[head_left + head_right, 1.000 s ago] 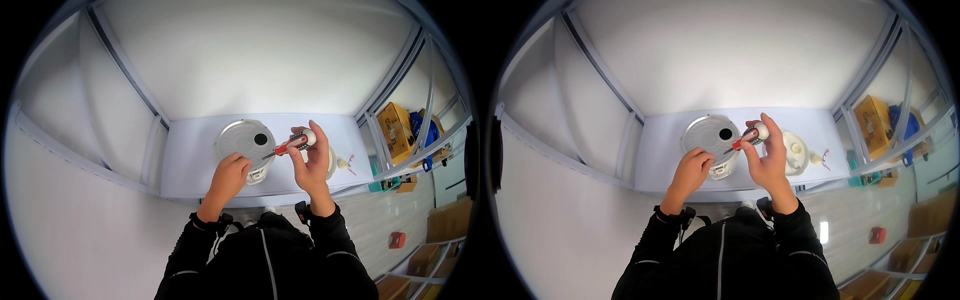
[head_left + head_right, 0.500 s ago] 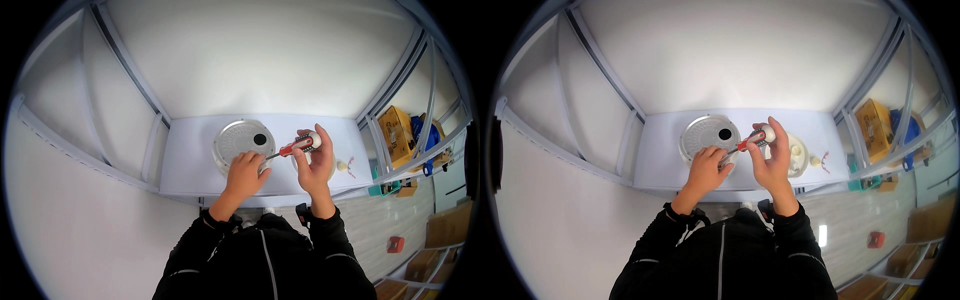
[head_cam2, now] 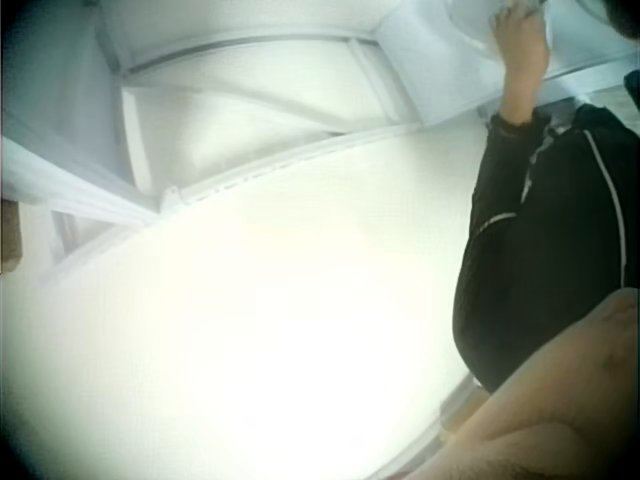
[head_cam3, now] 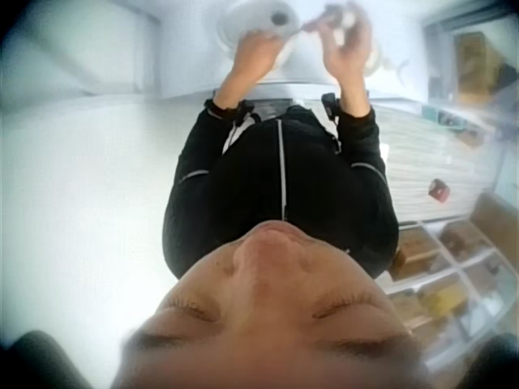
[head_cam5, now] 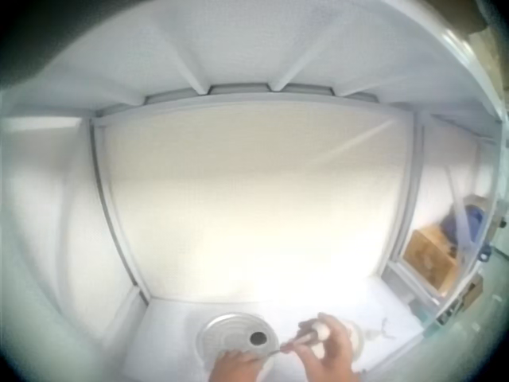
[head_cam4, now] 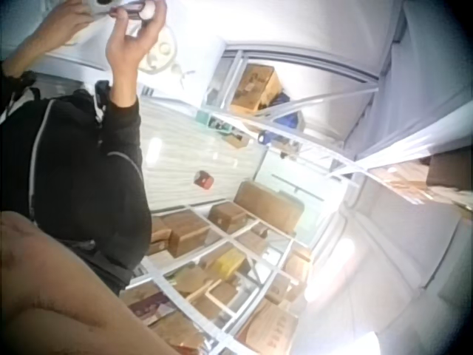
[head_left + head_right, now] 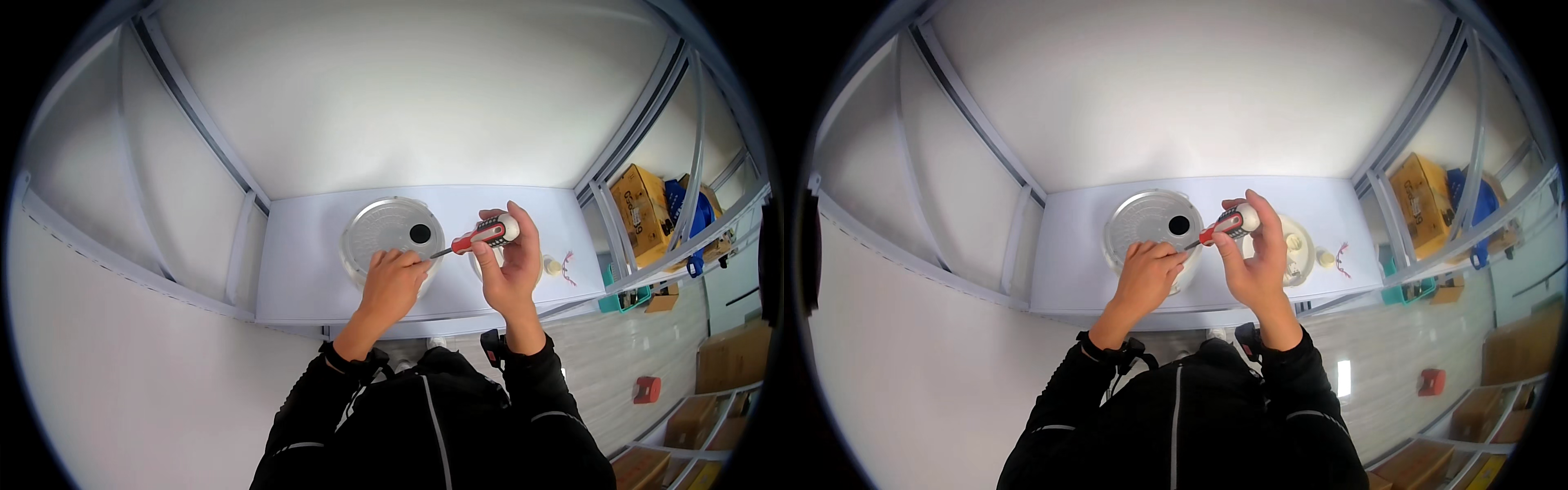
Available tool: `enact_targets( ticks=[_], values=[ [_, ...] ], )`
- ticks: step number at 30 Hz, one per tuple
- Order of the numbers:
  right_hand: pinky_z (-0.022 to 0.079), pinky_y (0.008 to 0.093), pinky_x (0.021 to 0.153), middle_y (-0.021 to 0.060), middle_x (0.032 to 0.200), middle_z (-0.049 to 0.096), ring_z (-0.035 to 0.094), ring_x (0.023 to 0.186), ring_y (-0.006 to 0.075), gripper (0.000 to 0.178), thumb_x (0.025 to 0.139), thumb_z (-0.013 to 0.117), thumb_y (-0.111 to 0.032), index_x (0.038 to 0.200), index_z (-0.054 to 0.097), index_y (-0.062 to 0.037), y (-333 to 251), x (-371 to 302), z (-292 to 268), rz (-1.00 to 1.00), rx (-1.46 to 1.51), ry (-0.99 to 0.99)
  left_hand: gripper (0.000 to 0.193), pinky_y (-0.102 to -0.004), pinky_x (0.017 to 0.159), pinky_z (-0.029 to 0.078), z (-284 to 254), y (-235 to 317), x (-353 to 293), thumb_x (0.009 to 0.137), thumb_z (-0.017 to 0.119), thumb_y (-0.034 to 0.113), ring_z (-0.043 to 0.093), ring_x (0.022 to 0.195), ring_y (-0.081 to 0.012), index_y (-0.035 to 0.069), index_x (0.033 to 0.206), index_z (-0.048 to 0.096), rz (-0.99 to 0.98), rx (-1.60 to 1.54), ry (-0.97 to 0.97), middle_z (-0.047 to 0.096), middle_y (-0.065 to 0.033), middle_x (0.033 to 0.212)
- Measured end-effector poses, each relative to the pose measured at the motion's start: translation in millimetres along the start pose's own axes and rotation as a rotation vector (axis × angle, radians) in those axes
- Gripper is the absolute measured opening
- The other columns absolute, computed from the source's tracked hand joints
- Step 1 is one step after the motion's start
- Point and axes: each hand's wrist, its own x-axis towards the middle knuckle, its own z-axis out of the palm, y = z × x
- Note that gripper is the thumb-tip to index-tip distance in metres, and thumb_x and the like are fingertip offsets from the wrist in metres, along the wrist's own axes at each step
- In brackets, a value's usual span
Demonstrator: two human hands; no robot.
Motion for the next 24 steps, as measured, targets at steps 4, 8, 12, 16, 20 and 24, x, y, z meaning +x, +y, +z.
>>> enact_targets(
  ticks=[4,8,12,16,20,24],
  values=[
    [0.055,0.0400,0.102,0.0214,0.129,0.068,0.069,0.115,0.0240,0.067,0.098,0.078,-0.002,0.156,0.044,0.0018,-4,3,6,-0.002,0.014,-0.008,0.022,-0.0434,0.112,0.039,-17,-3,-10,0.095,0.072,0.012,0.065,0.108,-0.0234,0.014,0.114,0.082,0.053,-0.005,-0.066,0.072,0.0008,0.106],
    [0.054,0.0411,0.104,0.0218,0.127,0.070,0.069,0.115,0.0245,0.068,0.097,0.079,-0.004,0.156,0.046,0.0023,-2,4,10,-0.041,-0.021,-0.035,0.022,-0.0470,0.122,0.035,-27,-18,-28,0.096,0.070,0.008,0.068,0.111,-0.0221,0.017,0.112,0.082,0.078,0.035,-0.067,0.073,0.0009,0.106],
    [0.053,0.0412,0.105,0.0224,0.127,0.071,0.069,0.115,0.0253,0.068,0.097,0.079,-0.005,0.156,0.046,0.0027,-3,4,14,-0.033,0.006,-0.047,0.023,-0.0518,0.127,0.032,-38,-37,-37,0.096,0.068,0.005,0.070,0.117,-0.0218,0.017,0.110,0.082,0.013,-0.005,-0.056,0.074,0.0003,0.110],
    [0.053,0.0413,0.105,0.0225,0.127,0.070,0.069,0.115,0.0255,0.069,0.097,0.080,-0.006,0.156,0.046,0.0028,-6,4,22,-0.030,0.016,-0.063,0.021,-0.0541,0.129,0.032,-46,-52,-44,0.095,0.070,0.006,0.069,0.125,-0.0227,0.016,0.111,0.082,0.004,0.004,-0.022,0.075,-0.0012,0.113],
    [0.053,0.0415,0.105,0.0222,0.125,0.071,0.069,0.114,0.0256,0.068,0.097,0.079,-0.006,0.156,0.046,0.0028,-7,4,29,-0.038,0.017,-0.072,0.019,-0.0538,0.127,0.034,-46,-46,-47,0.092,0.077,0.012,0.068,0.126,-0.0259,0.013,0.111,0.080,0.001,-0.033,0.046,0.075,-0.0034,0.114],
    [0.053,0.0418,0.104,0.0216,0.123,0.071,0.069,0.115,0.0259,0.068,0.097,0.079,-0.005,0.156,0.046,0.0030,-9,4,33,-0.037,0.011,-0.082,0.024,-0.0523,0.123,0.038,-36,-26,-40,0.090,0.079,0.015,0.068,0.119,-0.0282,0.011,0.114,0.079,0.027,-0.100,0.083,0.075,-0.0047,0.114]
  ],
)
